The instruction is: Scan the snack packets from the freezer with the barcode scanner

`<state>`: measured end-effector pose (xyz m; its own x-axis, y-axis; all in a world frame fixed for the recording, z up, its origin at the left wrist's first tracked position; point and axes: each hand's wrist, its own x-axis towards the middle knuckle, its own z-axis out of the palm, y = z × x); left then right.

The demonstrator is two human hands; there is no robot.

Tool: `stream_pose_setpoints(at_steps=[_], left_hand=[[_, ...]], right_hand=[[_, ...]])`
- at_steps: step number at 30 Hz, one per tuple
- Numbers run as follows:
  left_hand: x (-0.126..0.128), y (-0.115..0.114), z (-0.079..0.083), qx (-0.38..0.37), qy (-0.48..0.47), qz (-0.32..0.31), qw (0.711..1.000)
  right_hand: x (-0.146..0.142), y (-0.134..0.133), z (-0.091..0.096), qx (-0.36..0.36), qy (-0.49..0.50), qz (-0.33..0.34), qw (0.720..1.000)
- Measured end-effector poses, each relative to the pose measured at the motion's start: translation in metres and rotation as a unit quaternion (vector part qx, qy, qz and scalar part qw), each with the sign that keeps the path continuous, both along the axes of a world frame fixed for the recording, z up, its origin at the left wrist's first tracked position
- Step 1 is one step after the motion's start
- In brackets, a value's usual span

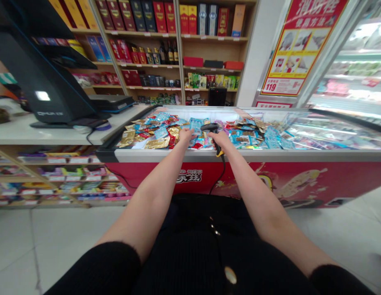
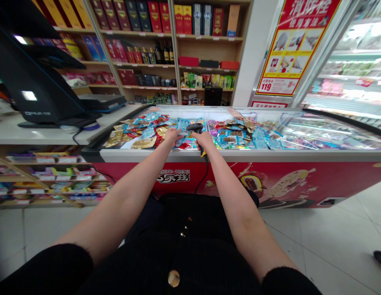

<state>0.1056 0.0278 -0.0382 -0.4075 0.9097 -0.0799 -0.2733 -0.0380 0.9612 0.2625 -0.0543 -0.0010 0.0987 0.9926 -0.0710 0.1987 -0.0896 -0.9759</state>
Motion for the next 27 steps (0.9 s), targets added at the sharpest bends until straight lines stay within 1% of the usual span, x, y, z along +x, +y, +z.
stream_pose_setpoints(at_steps=[4, 10, 17, 27], left_hand=[[-0.0004, 0.0012, 0.0004, 0.005, -0.011, 0.004, 1.000], [-0.0011, 0.0010, 0.0001, 0.006, -0.016, 0.005, 1.000], [-0.0005, 0.0006, 0.0014, 0.013, -0.031, 0.002, 0.999], [-0.0001, -0.0024, 0.0027, 0.016, -0.012, -0.003, 1.000]], right_hand=[[-0.0014, -0.0017, 0.0012, 0.001, 0.004, 0.006, 1.000], [-0.0013, 0.0004, -0.0022, 0.004, 0.003, 0.017, 1.000], [-0.0013, -0.0032, -0.0006, 0.003, 0.006, 0.012, 1.000], [-0.0009, 0.0011, -0.0048, 0.001, 0.019, 0.012, 1.000]])
